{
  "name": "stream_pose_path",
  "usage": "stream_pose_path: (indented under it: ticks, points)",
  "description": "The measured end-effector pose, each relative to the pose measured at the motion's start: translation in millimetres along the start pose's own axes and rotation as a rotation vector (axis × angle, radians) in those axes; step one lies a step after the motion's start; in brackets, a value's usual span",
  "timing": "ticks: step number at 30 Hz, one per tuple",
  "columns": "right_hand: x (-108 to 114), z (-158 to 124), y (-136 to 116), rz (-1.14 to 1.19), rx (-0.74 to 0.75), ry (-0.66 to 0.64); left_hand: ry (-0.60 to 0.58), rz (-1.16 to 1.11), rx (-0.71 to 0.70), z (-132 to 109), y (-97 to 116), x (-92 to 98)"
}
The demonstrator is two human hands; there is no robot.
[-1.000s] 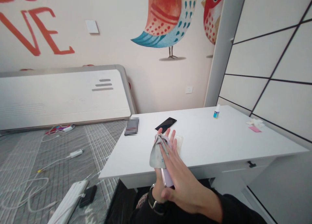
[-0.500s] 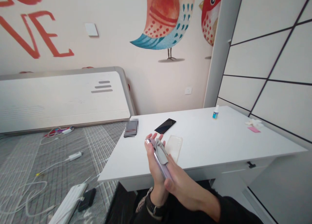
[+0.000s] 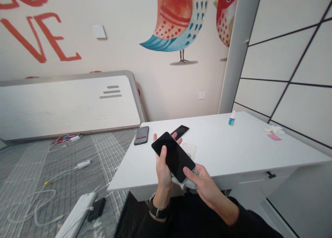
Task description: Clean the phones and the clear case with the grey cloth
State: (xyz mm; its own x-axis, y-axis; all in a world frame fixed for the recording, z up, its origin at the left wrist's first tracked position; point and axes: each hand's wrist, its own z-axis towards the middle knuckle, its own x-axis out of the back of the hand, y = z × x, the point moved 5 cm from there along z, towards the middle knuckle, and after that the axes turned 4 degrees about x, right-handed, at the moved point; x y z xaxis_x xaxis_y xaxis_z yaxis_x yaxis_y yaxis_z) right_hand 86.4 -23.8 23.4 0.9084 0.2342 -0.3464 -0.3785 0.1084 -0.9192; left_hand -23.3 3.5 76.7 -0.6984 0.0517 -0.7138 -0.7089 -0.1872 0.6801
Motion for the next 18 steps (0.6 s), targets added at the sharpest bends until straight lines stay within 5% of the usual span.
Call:
stream_pose_path:
  ticks: [3, 7, 11, 14, 16, 18]
  points:
    - [0, 0, 11, -0.055, -0.034, -0.037, -0.126, -0.102, 0.105, 0, -3, -4.9]
    - [7, -5, 11, -0.217, -0.011, -0.016, -0.102, -0.246, 0.098, 8, 8, 4.2]
    - [18, -24, -21, -0.593, 0.361, 0.201, -0.020, -0.316, 0.163, 19, 15, 21.4]
    - [-10, -35, -31, -0.951, 0.624, -0.152, -0.009, -0.321, 0.249, 18, 4, 24.8]
    - [-27, -33, -26, -1.143, 0.641, -0.396, -0.076, -0.300, 0.297, 10, -11, 17.4]
    - [-34, -19, -26, -1.264, 0.593, -0.453, -0.144, -0.273, 0.323, -3, -26, 7.2]
